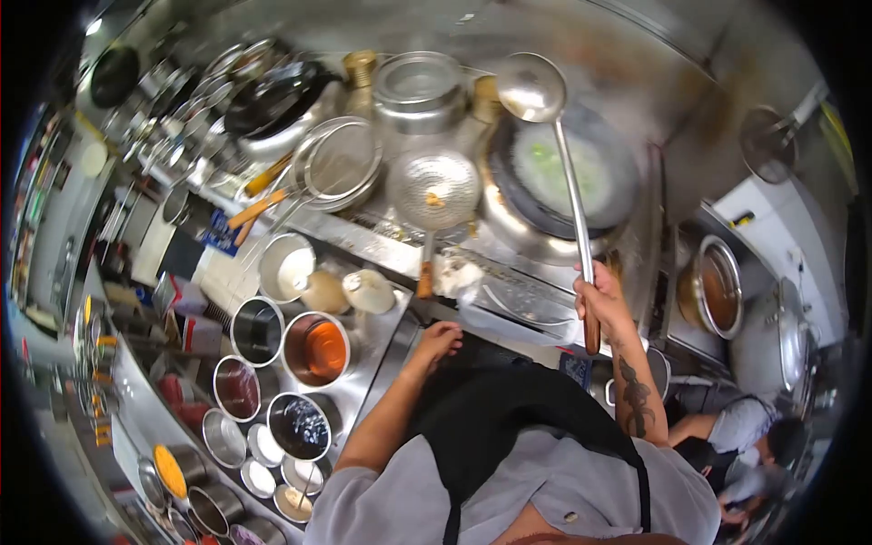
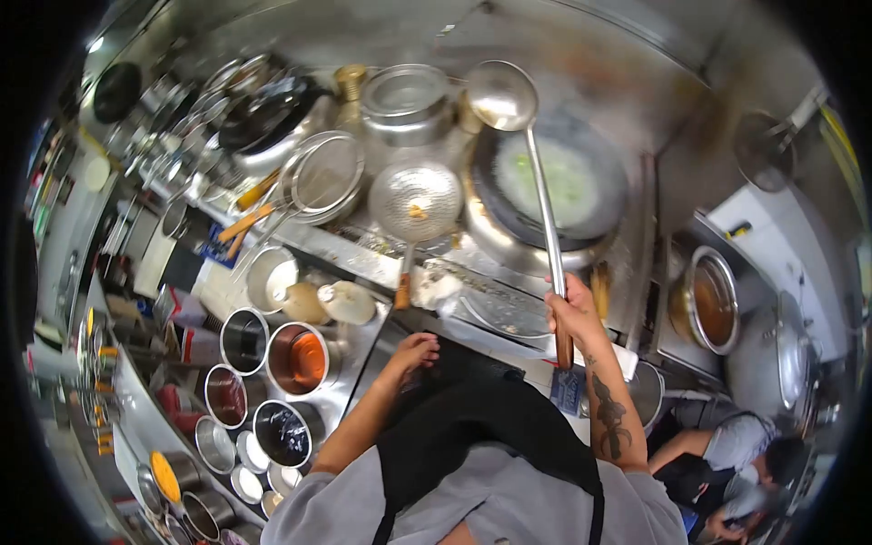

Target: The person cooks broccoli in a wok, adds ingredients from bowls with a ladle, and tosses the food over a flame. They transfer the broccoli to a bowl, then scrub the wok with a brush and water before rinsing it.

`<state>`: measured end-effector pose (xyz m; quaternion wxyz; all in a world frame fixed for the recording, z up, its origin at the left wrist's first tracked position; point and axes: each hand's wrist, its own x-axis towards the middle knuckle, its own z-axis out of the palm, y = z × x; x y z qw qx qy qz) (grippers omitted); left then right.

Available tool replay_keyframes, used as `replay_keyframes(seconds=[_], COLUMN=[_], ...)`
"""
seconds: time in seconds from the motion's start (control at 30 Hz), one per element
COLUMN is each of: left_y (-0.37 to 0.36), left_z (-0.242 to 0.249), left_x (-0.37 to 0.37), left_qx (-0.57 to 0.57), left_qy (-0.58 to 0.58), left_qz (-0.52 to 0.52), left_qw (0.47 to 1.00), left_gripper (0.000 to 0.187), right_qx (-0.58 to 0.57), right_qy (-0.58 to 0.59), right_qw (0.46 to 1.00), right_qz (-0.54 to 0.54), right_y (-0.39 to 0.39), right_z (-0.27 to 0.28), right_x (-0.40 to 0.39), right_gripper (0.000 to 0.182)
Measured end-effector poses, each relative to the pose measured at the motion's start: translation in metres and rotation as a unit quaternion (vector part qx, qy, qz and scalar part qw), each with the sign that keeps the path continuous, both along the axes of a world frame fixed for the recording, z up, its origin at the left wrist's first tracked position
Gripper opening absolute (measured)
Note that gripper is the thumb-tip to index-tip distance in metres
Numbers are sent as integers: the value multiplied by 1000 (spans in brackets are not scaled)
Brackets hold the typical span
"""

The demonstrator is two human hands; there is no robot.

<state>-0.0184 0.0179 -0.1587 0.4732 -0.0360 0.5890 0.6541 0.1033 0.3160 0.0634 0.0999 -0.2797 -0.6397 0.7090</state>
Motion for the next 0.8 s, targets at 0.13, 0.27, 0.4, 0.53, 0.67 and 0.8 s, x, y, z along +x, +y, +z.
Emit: replay_keyframes(seconds=[0.13, 0.27, 0.4, 0.53, 0.67, 0.8], left_y=[10, 15, 28, 46, 69, 90], left_z=[10, -5, -42, -69, -90, -101], left_x=[9, 26, 31, 17, -2, -5], left_qx=[-29, -103, -129, -146, -188, -207], left_qy=[-1, 1, -21, -27, 14, 19], left_qz=[51, 107, 122, 122, 92, 102], left_qw=[998, 989, 984, 981, 978, 973], left_gripper=[21, 20, 19, 36, 66, 72], right_qx=[14, 98, 188, 230, 242, 250], right_qy=[-2, -15, -52, -68, -104, -190], right_qw=[1000, 994, 979, 970, 964, 945], right_qz=[-17, -54, -59, -46, 23, 97], right_y=[41, 89, 141, 167, 173, 149], right_z=[10, 2, 2, 3, 28, 77], right_x=[46, 81, 102, 118, 152, 185], right_gripper=[23, 22, 22, 19, 29, 41])
